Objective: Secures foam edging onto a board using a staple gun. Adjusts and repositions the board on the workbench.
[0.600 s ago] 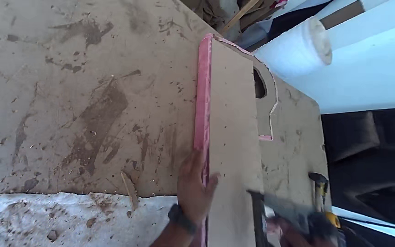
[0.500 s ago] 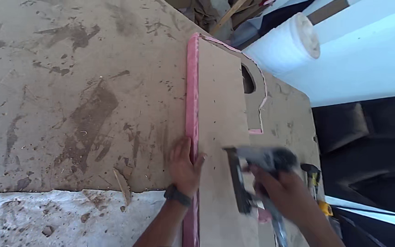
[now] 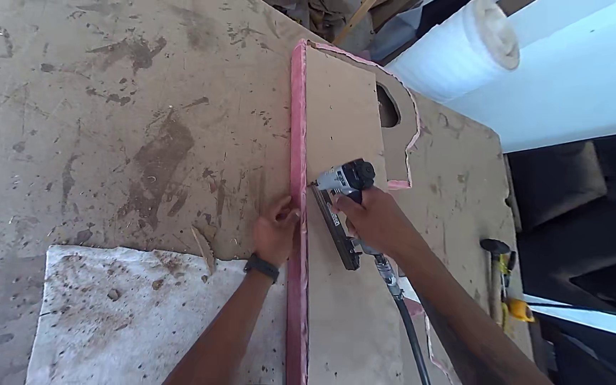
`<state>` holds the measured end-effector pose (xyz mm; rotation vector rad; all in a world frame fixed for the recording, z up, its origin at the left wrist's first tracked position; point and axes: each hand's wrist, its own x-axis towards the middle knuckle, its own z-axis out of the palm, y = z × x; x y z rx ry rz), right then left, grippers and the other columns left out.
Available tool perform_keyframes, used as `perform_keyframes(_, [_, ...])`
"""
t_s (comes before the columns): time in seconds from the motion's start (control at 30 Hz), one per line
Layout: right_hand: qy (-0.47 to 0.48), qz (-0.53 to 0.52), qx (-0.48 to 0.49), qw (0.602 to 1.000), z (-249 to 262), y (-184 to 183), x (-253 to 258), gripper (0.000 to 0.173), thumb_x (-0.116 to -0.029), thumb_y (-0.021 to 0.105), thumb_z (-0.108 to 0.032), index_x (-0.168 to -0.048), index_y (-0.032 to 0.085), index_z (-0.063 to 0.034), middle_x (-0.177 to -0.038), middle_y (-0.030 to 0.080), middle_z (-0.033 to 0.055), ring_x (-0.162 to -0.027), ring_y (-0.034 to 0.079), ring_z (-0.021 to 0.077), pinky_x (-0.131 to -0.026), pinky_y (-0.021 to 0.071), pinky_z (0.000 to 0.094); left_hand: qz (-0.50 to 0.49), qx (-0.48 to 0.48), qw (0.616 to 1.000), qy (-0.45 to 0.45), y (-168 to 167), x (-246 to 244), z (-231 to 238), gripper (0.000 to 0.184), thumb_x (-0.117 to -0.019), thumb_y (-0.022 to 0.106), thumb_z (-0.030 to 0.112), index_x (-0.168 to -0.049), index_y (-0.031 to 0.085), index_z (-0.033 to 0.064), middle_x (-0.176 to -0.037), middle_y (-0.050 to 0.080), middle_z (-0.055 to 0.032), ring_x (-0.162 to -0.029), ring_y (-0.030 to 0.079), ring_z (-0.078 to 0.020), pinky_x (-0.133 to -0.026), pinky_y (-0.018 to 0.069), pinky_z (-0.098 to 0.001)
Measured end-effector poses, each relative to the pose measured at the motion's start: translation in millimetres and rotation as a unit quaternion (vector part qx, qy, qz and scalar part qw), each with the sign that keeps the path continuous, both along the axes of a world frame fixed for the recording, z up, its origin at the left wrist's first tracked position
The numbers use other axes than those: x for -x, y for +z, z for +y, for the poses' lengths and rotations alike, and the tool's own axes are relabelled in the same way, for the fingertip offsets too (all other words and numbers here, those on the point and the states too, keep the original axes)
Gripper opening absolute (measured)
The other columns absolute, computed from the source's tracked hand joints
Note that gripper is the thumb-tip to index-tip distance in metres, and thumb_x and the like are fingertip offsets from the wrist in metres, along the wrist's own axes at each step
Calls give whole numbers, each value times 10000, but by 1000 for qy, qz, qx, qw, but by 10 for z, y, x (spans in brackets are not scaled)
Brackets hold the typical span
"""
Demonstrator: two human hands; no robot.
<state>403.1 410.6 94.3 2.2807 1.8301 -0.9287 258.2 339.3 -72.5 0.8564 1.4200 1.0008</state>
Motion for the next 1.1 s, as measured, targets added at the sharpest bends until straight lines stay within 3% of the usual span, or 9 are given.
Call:
perform_keyframes(0.1, [-5,-6,5,1000,-211,-1,-40,293,-1050,540,-435,-1067,629,-156,-671,664,27,-483,623,182,-457,561,404,-54,8,997,46,-20,292,-339,329,-1031,629,278,-1336,670,160,-1227,727,-7,-1035,731,-140,-923,632,-411])
perform_keyframes(0.2, [-24,18,26,999,-463,120,-50,299,-1051,546,-444,-1085,639,-162,-664,668,38,-513,651,189,-502,593,398,-80,2,993,82,33,501,-575,282,-1054,577,237,-1292,699,151,-1214,734,-10,-1045,732,-168,-938,624,-427])
perform_keyframes(0.33, [-32,3,8,999,-827,-4,-22,283,-1039,564,-434,-1015,652,-166,-627,642,17,-490,621,174,-476,559,393,-78,-31,994,71,-105,606,-763,252,-1059,557,187,-1253,708,131,-1177,744,-17,-1028,739,-178,-931,630,-431])
perform_keyframes(0.47, [-55,19,38,998,-1020,145,-8,284,-1048,553,-438,-1095,647,-174,-647,663,36,-510,652,182,-501,591,374,6,-100,994,33,-184,597,-745,248,-1048,561,186,-1234,717,138,-1164,725,0,-971,731,-119,-874,649,-383])
perform_keyframes(0.57, [-62,39,30,997,-1236,30,-92,254,-1042,562,-386,-1021,686,-165,-656,671,31,-491,629,176,-481,570,362,-4,-147,988,44,-280,592,-783,236,-1040,558,169,-1190,729,106,-1146,723,-26,-946,736,-139,-850,659,-384])
perform_keyframes(0.67, [-59,21,40,997,-1333,51,-99,257,-1034,576,-422,-1027,643,-175,-626,649,18,-494,634,168,-484,573,367,16,-199,979,32,-345,551,-844,247,-1032,534,179,-1154,732,97,-1158,720,-27,-928,718,-125,-820,643,-354])
perform_keyframes(1.1, [-105,27,56,993,-2321,87,-138,289,-1014,564,-450,-1043,674,-184,-657,647,-27,-504,623,135,-476,568,346,11,-241,969,58,-367,570,-832,223,-1013,539,123,-1095,733,49,-1081,722,-67,-864,710,-148,-768,642,-355])
